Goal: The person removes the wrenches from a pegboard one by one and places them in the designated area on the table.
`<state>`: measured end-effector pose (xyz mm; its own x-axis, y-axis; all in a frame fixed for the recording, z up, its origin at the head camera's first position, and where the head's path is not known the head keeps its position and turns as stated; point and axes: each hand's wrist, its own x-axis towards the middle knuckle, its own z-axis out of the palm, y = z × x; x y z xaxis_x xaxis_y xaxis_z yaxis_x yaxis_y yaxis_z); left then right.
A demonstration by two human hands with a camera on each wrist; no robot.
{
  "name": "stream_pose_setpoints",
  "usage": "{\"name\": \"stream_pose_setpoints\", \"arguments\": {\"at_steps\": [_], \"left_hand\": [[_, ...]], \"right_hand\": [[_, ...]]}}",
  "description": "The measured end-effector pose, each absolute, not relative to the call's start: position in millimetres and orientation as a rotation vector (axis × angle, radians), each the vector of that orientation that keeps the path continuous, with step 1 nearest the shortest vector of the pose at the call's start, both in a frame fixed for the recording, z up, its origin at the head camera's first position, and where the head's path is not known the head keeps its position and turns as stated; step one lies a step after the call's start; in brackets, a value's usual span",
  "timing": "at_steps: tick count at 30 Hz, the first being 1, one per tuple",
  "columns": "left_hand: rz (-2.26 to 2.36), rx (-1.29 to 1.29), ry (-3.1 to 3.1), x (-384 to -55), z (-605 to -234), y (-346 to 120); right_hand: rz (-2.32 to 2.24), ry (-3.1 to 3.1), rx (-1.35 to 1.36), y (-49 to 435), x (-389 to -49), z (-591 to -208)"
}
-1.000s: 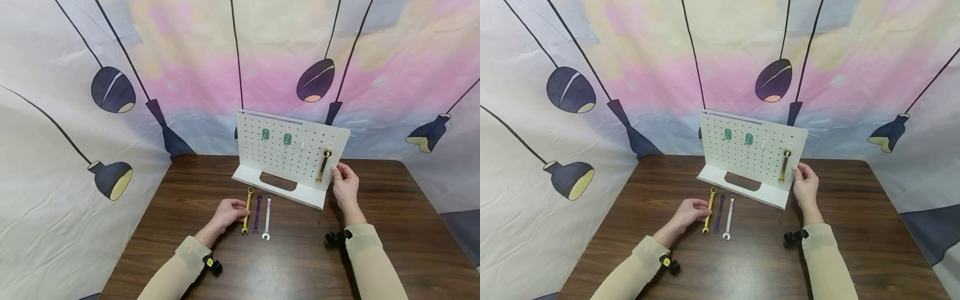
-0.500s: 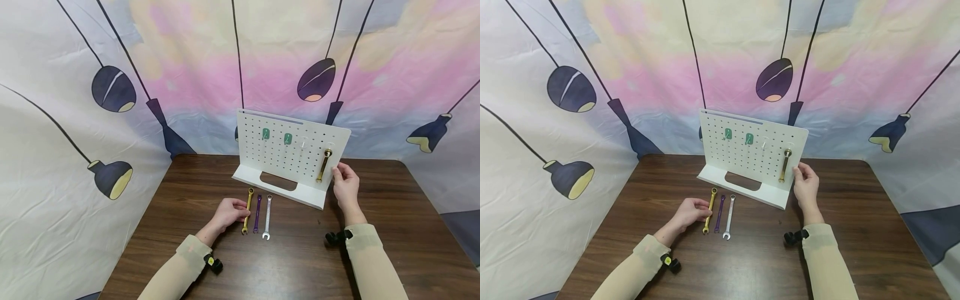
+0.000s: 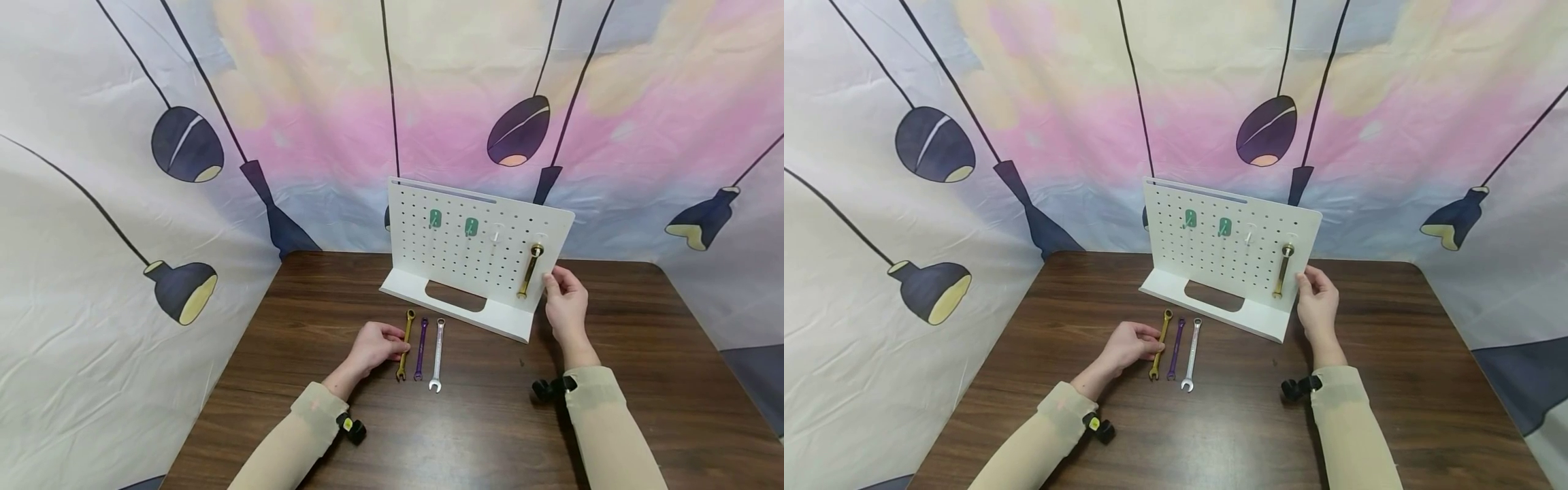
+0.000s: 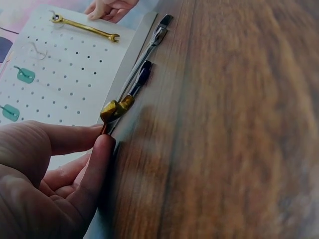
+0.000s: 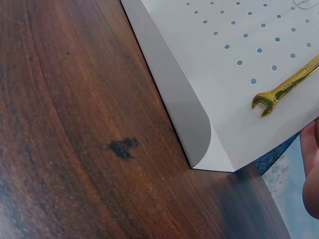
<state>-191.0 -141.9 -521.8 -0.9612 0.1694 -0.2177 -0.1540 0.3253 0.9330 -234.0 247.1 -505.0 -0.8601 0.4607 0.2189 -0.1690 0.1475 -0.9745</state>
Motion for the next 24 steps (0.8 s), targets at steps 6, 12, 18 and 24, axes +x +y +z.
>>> {"name": "stream_pose_setpoints", "arguments": {"at_steps": [6, 12, 18, 24], "left_hand": [[1.629, 0.044, 2.384, -191.4, -521.7, -140.1], [1.568, 0.051, 2.458, -190.4, -518.5, -138.5], [1.54, 0.062, 2.496, -190.8, -518.7, -138.2], [1.559, 0.055, 2.485, -189.3, -520.4, -138.4]], "right_hand": [[1.76, -1.952, -0.272, 246.7, -233.7, -504.7], [1.759, -1.956, -0.28, 246.6, -233.4, -504.1], [1.772, -1.971, -0.285, 246.4, -230.2, -503.3], [1.767, -1.98, -0.267, 247.0, -229.7, -505.2]]}}
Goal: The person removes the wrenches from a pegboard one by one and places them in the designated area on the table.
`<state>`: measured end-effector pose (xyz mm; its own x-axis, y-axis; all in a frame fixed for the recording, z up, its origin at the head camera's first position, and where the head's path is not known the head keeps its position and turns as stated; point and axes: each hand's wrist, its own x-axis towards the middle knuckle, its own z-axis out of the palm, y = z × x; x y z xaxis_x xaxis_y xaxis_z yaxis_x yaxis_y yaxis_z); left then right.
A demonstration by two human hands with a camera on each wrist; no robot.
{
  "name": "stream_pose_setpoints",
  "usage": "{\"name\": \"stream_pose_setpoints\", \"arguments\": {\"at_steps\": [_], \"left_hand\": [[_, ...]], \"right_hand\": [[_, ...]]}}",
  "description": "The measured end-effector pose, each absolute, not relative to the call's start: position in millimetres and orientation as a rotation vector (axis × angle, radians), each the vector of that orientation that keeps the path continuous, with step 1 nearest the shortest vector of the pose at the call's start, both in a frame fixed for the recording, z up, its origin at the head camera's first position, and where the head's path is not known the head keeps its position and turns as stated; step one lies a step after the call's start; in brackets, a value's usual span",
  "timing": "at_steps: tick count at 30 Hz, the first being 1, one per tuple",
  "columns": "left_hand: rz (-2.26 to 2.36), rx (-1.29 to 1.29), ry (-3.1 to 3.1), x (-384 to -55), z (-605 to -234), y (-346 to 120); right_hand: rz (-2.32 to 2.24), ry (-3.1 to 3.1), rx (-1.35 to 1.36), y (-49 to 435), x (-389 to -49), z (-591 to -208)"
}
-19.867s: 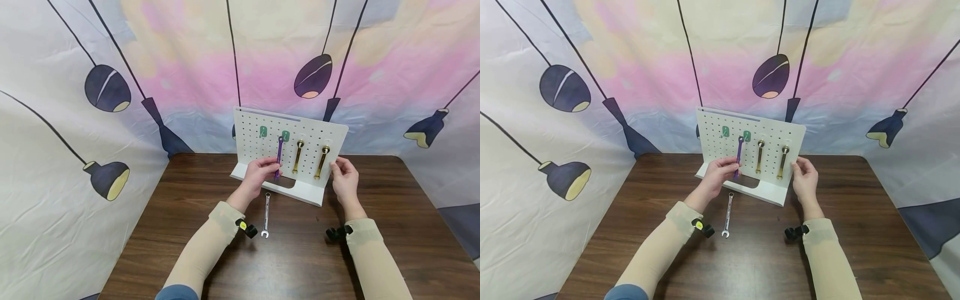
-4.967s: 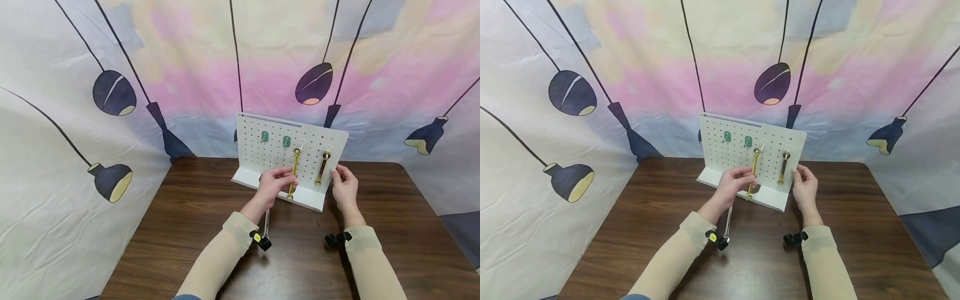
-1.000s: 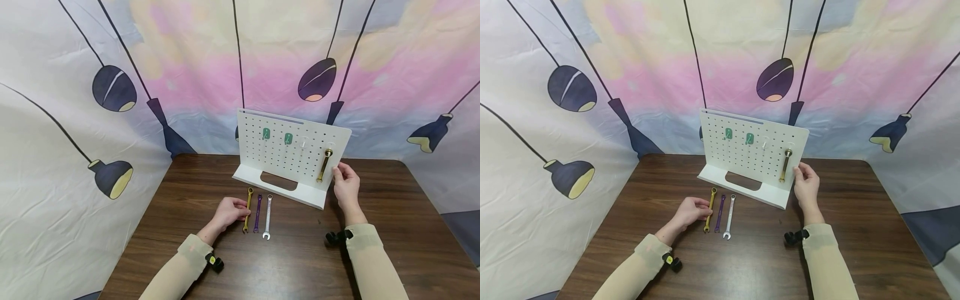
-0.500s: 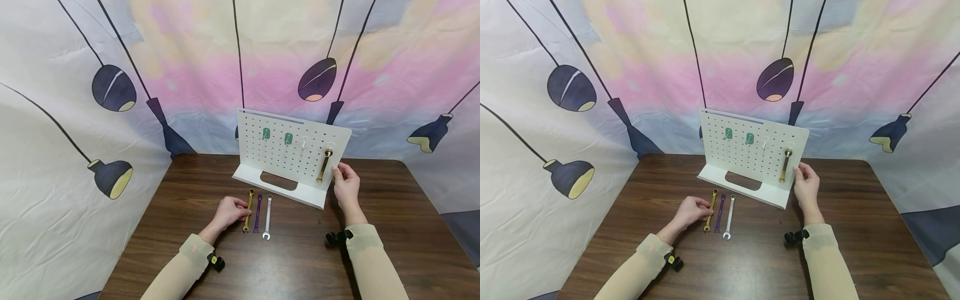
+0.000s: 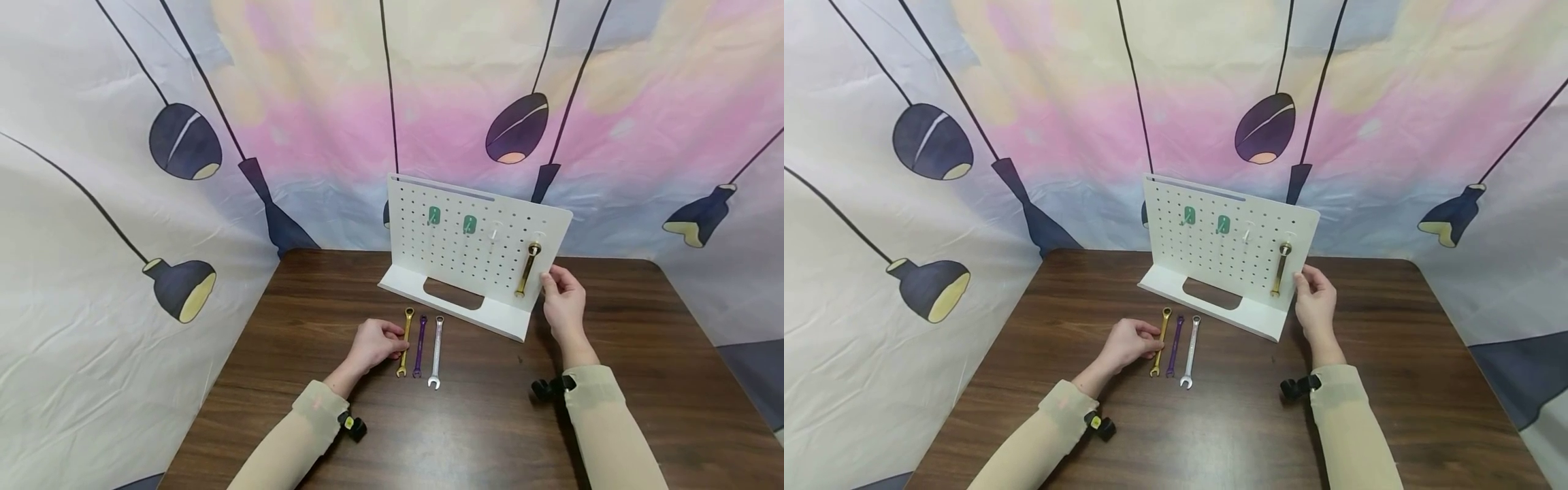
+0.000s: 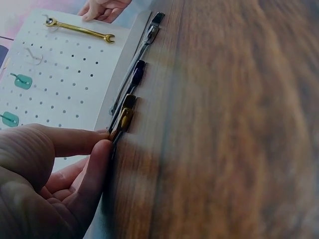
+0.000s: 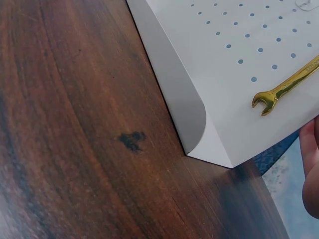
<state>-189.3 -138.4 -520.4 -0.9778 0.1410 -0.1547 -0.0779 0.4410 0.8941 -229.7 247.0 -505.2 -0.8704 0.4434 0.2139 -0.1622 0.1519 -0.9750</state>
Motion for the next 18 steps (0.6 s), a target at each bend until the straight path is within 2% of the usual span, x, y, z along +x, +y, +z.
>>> {"name": "stream_pose_setpoints", "arguments": {"at_steps": [18], "left_hand": [[1.535, 0.151, 2.599, -194, -507, -133]], "right_hand": [[1.742, -1.987, -0.246, 247, -230, -506]]}}
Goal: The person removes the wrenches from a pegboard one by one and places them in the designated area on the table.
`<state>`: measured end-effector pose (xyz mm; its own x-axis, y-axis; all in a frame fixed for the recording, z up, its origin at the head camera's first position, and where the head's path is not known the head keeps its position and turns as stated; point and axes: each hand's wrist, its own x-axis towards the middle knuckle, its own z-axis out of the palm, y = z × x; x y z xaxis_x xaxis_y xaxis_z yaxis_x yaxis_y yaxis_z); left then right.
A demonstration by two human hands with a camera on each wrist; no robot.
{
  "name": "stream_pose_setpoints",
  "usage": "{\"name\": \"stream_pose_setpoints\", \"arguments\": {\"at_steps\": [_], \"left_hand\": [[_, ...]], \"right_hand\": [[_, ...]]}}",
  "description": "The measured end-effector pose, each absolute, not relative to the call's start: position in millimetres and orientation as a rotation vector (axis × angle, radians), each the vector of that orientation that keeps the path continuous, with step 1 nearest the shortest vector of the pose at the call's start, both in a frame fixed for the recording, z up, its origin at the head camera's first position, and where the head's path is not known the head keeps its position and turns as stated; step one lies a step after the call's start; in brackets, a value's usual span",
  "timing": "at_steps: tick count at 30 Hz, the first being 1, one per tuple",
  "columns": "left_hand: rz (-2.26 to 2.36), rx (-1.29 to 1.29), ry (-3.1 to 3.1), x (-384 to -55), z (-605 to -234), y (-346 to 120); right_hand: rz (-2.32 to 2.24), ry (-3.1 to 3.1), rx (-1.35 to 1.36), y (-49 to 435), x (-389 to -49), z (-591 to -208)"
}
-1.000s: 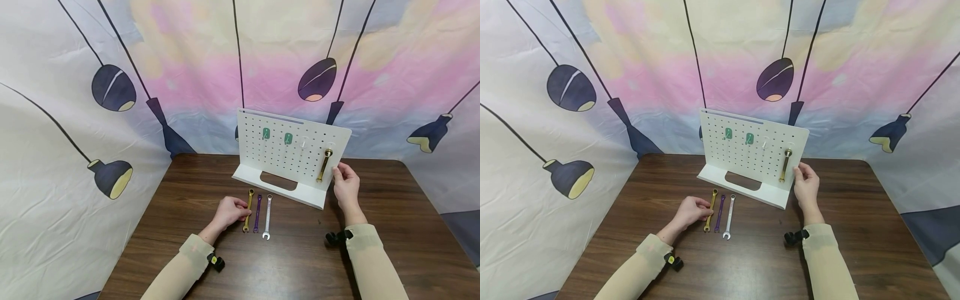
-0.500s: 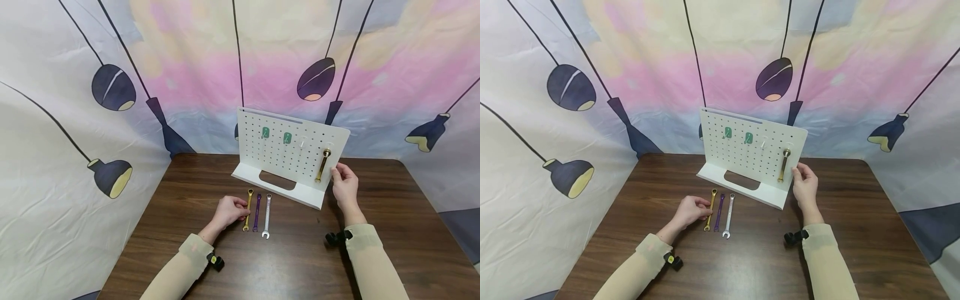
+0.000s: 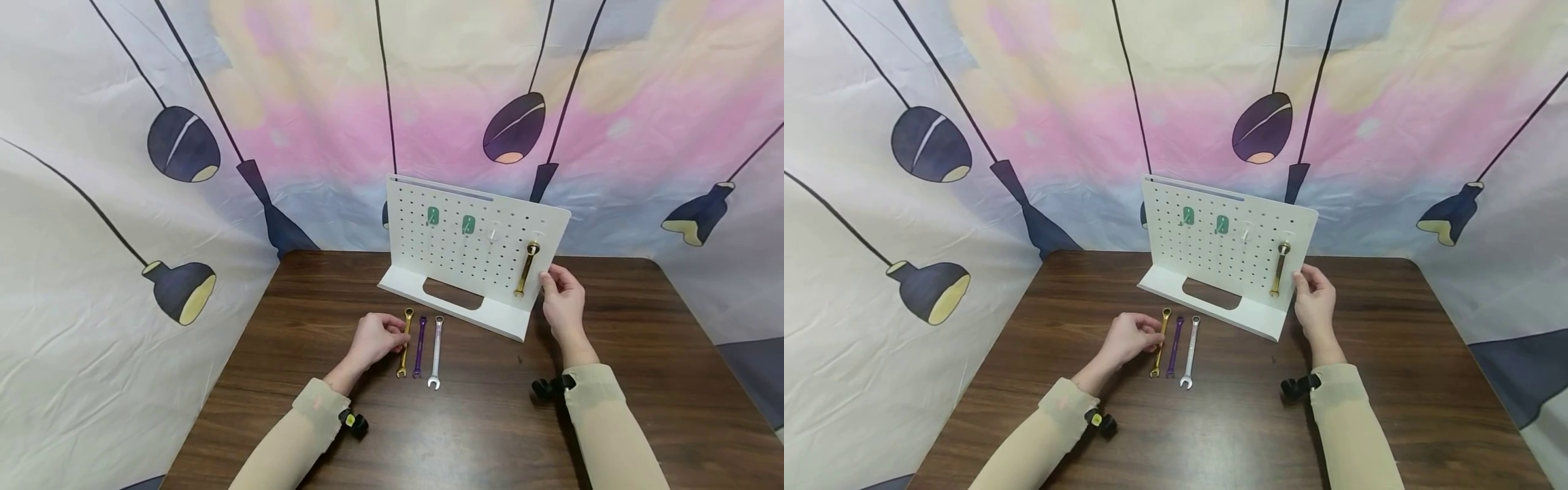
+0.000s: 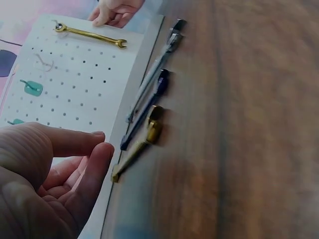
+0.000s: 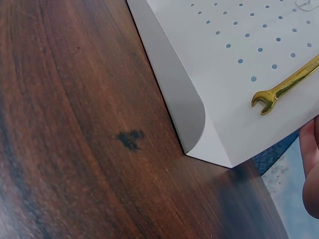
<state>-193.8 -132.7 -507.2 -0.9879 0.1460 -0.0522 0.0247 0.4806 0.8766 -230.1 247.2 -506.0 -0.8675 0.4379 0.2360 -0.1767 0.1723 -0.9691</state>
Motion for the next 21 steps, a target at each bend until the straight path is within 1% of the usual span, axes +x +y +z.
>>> {"name": "stream_pose_setpoints", "arguments": {"at_steps": [11, 17, 21], "left_hand": [[1.679, 0.198, 2.49, -202, -493, -109], [1.718, 0.294, 2.475, -210, -485, -80], [1.65, 0.459, 2.489, -220, -479, -55]], "right_hand": [[1.742, -1.973, -0.245, 248, -231, -507], [1.729, -1.971, -0.255, 248, -231, -507], [1.742, -1.981, -0.25, 247, -232, -506]]}}
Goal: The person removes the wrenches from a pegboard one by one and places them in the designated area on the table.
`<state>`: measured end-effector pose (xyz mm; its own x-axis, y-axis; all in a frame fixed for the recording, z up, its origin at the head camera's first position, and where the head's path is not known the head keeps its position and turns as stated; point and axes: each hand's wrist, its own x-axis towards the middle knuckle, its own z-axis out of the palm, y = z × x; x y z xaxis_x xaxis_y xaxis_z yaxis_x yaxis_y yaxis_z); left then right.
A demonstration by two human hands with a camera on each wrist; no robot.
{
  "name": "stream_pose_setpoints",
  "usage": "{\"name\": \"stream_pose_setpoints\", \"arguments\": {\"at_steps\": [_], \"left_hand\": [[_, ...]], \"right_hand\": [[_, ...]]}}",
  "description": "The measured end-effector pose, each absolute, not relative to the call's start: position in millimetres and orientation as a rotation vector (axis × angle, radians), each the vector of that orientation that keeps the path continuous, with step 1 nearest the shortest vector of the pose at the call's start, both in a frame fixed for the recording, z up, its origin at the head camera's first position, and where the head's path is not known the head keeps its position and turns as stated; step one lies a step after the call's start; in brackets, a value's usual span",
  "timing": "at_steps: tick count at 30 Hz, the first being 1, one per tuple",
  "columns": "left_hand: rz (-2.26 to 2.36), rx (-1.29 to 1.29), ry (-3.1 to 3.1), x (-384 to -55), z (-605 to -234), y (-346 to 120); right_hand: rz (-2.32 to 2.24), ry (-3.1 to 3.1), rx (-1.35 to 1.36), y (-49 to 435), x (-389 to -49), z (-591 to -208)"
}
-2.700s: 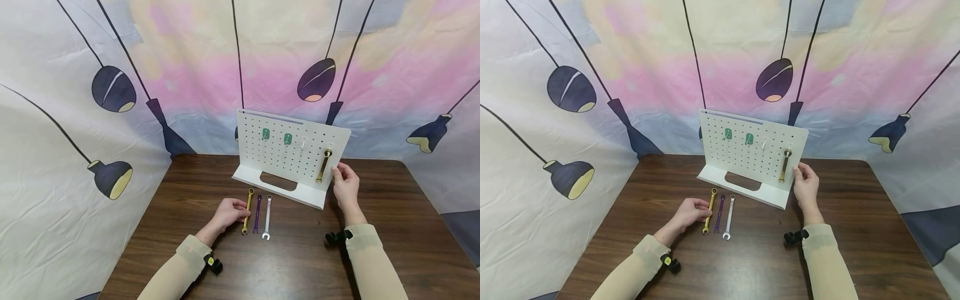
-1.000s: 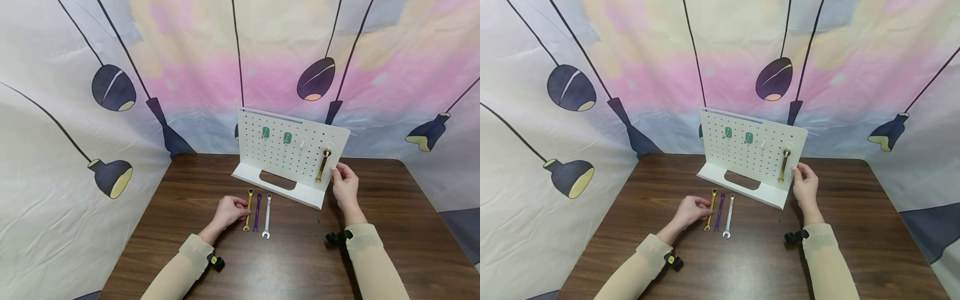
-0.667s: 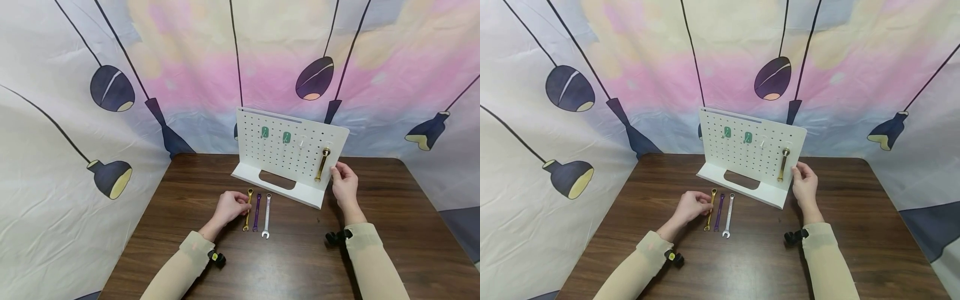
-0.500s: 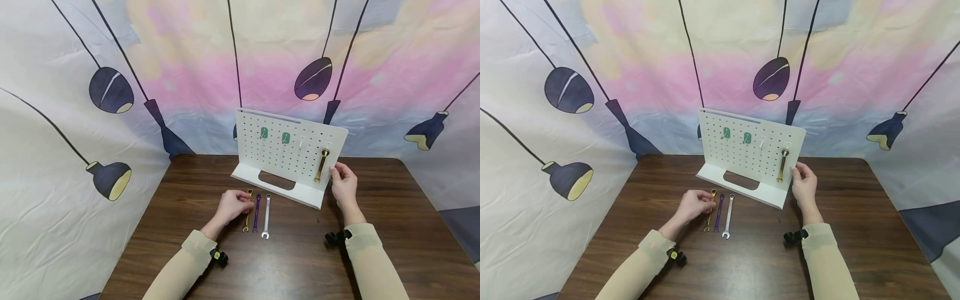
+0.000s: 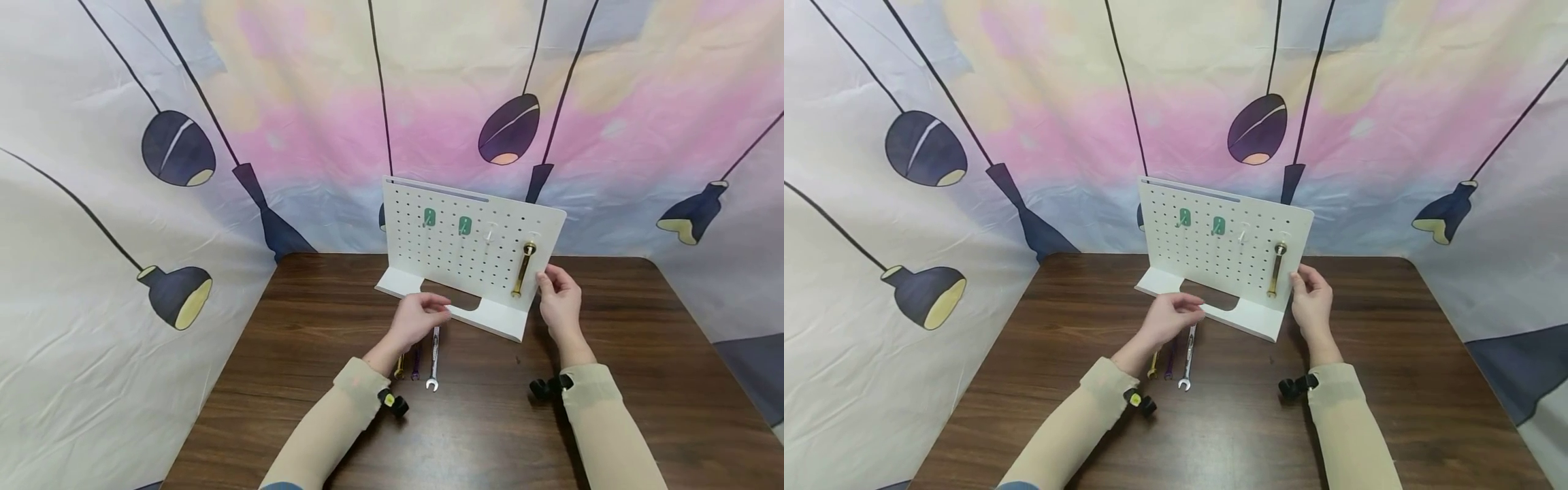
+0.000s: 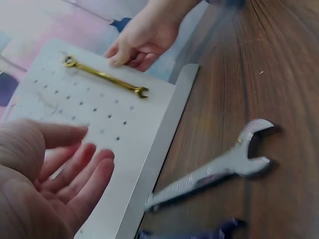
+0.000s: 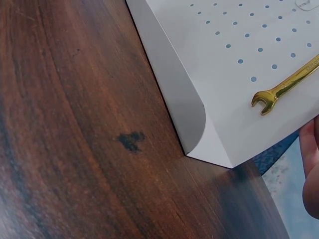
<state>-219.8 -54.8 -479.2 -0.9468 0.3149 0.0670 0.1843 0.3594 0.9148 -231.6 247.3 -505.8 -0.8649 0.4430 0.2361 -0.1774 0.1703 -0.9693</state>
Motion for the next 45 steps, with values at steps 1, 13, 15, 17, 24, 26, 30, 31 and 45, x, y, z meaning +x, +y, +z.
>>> {"name": "stream_pose_setpoints", "arguments": {"at_steps": [1, 13, 15, 17, 24, 26, 30, 31, 45], "left_hand": [[1.61, 0.519, 2.492, -223, -478, -48], [1.48, 0.816, 2.515, -252, -450, 26], [1.535, 0.81, 2.511, -255, -449, 34], [1.573, 0.797, 2.523, -258, -448, 41], [1.643, 0.738, 2.541, -263, -446, 58], [1.653, 0.728, 2.536, -264, -446, 61], [1.664, 0.729, 2.533, -267, -450, 66], [1.67, 0.727, 2.53, -268, -451, 67], [1.787, 0.631, 2.453, -276, -461, 84]], "right_hand": [[1.742, -1.985, -0.249, 247, -232, -505], [1.737, -1.97, -0.246, 249, -233, -503], [1.741, -1.972, -0.238, 248, -233, -503], [1.745, -1.973, -0.231, 246, -233, -503], [1.761, -1.95, -0.215, 242, -233, -507], [1.759, -1.949, -0.209, 242, -233, -507], [1.768, -1.943, -0.201, 243, -233, -507], [1.77, -1.946, -0.2, 243, -234, -506], [1.77, -1.97, -0.207, 236, -216, -478]]}}
